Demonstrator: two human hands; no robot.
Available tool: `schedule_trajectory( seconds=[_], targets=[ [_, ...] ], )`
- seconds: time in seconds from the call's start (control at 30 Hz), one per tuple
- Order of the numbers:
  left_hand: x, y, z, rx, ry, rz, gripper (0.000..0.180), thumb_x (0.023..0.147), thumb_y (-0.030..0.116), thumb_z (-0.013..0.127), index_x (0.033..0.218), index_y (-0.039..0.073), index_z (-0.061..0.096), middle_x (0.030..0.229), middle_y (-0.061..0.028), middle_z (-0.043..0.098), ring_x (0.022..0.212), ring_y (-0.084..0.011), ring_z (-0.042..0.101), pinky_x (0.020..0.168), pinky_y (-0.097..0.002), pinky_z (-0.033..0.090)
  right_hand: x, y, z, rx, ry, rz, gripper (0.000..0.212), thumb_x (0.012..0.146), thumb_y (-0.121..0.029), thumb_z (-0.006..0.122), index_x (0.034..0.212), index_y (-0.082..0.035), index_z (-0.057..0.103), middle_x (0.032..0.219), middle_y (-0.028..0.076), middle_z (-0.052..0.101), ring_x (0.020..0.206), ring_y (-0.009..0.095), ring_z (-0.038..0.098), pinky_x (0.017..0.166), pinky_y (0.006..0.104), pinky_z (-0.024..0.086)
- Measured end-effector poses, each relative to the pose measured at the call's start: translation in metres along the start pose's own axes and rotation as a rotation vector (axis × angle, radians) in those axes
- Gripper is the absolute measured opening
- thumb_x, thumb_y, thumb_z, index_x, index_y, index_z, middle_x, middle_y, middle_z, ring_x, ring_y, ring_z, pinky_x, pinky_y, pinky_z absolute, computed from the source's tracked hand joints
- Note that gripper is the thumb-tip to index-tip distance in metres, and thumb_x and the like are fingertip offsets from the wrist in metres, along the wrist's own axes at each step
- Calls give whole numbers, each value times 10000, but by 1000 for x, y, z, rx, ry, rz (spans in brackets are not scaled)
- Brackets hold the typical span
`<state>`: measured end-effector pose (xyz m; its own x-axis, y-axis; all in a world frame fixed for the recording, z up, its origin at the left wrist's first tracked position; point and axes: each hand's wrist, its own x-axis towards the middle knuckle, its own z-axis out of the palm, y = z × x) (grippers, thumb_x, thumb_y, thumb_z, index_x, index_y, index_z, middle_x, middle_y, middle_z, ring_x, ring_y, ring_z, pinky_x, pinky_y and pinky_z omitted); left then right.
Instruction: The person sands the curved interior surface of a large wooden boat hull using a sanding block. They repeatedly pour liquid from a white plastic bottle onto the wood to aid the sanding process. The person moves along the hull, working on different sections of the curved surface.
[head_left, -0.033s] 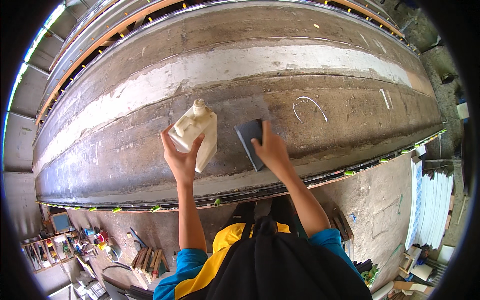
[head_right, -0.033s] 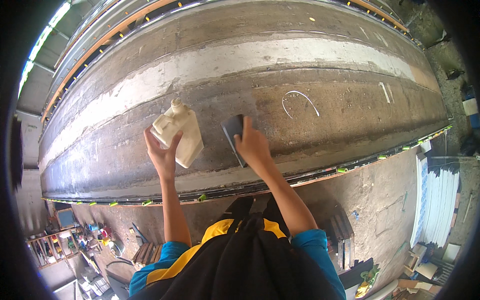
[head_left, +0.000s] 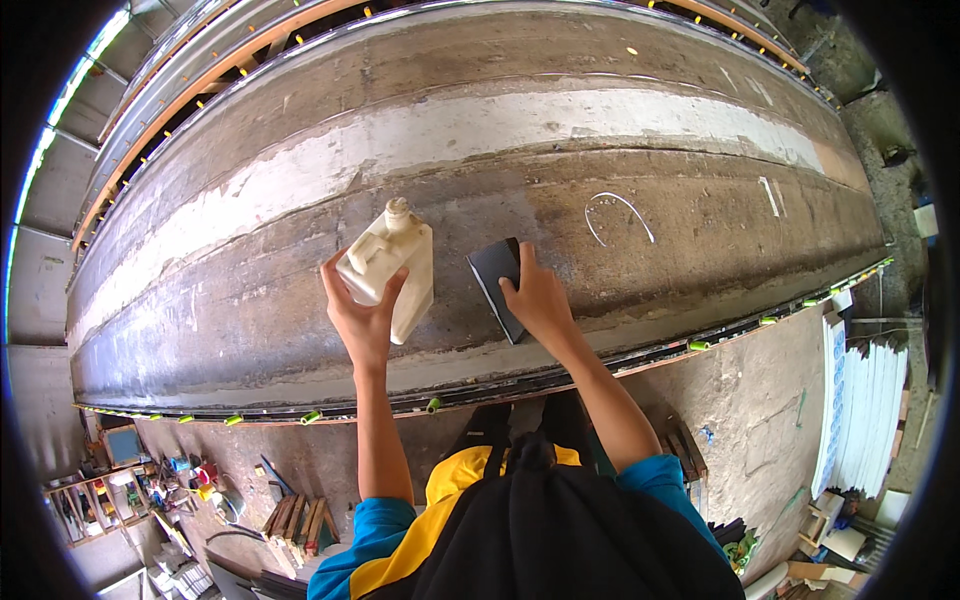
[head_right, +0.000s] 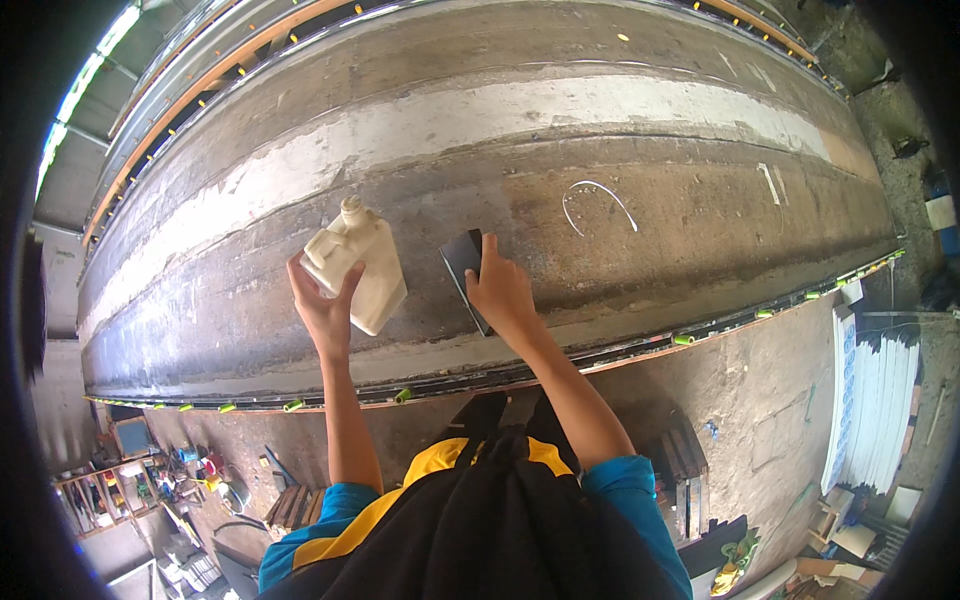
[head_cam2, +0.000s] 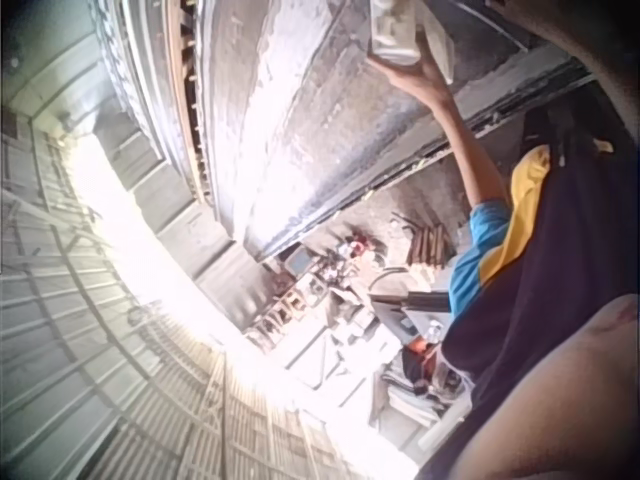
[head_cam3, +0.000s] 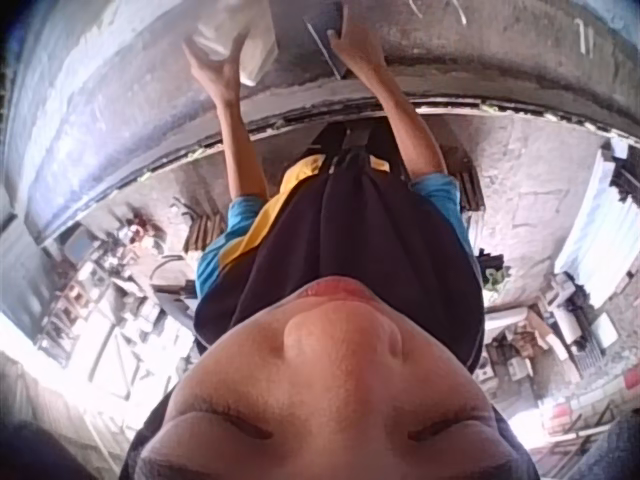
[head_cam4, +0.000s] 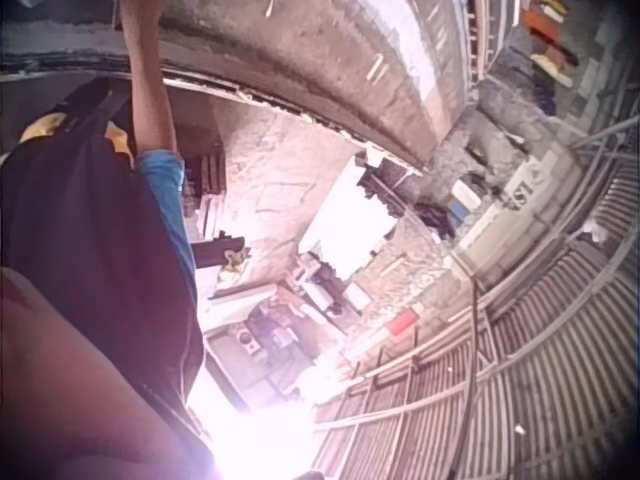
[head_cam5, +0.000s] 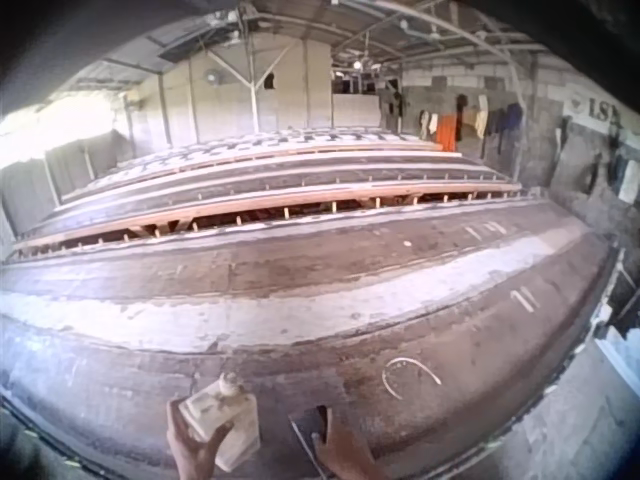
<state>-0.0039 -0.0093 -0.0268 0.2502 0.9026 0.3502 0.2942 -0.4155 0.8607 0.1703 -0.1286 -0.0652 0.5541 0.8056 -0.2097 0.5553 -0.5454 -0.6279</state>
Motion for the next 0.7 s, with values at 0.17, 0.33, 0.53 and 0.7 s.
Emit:
schedule_trajectory(
  seconds=[0.17, 0.33, 0.53, 0.7],
  targets=[
    [-8, 7, 0, -75, 20, -32, 560, 666, 165, 780, 1091, 11, 448, 957, -131, 584, 889, -207, 565, 801, -313, 440, 30, 89, -38, 4, 264, 121, 540, 797, -229, 594, 1203, 29, 347, 929, 292, 583, 813, 400, 611, 674, 454, 500],
    [-24, 13, 7, -28, 65, -26, 556, 660, 144, 780, 1090, 13, 454, 955, -129, 590, 892, -207, 564, 807, -314, 438, 33, 82, -65, 19, 256, 45, 527, 781, -238, 602, 1166, 26, 356, 804, 250, 614, 732, 388, 624, 611, 433, 510],
    [-32, 31, 30, 37, 88, -4, 548, 652, 128, 781, 1083, 16, 461, 956, -135, 591, 888, -211, 569, 798, -316, 443, 45, 59, -26, 103, 126, -171, 502, 751, -199, 628, 1120, 32, 380, 759, 282, 594, 708, 441, 599, 615, 483, 496],
    [-39, 51, 56, 10, 79, -16, 539, 651, 132, 782, 1071, 8, 469, 911, -145, 603, 826, -218, 589, 757, -312, 459, 92, 182, -97, 140, 313, 37, 646, 761, -210, 641, 1260, 57, 331, 812, 247, 610, 724, 345, 630, 605, 420, 504]
  ],
)
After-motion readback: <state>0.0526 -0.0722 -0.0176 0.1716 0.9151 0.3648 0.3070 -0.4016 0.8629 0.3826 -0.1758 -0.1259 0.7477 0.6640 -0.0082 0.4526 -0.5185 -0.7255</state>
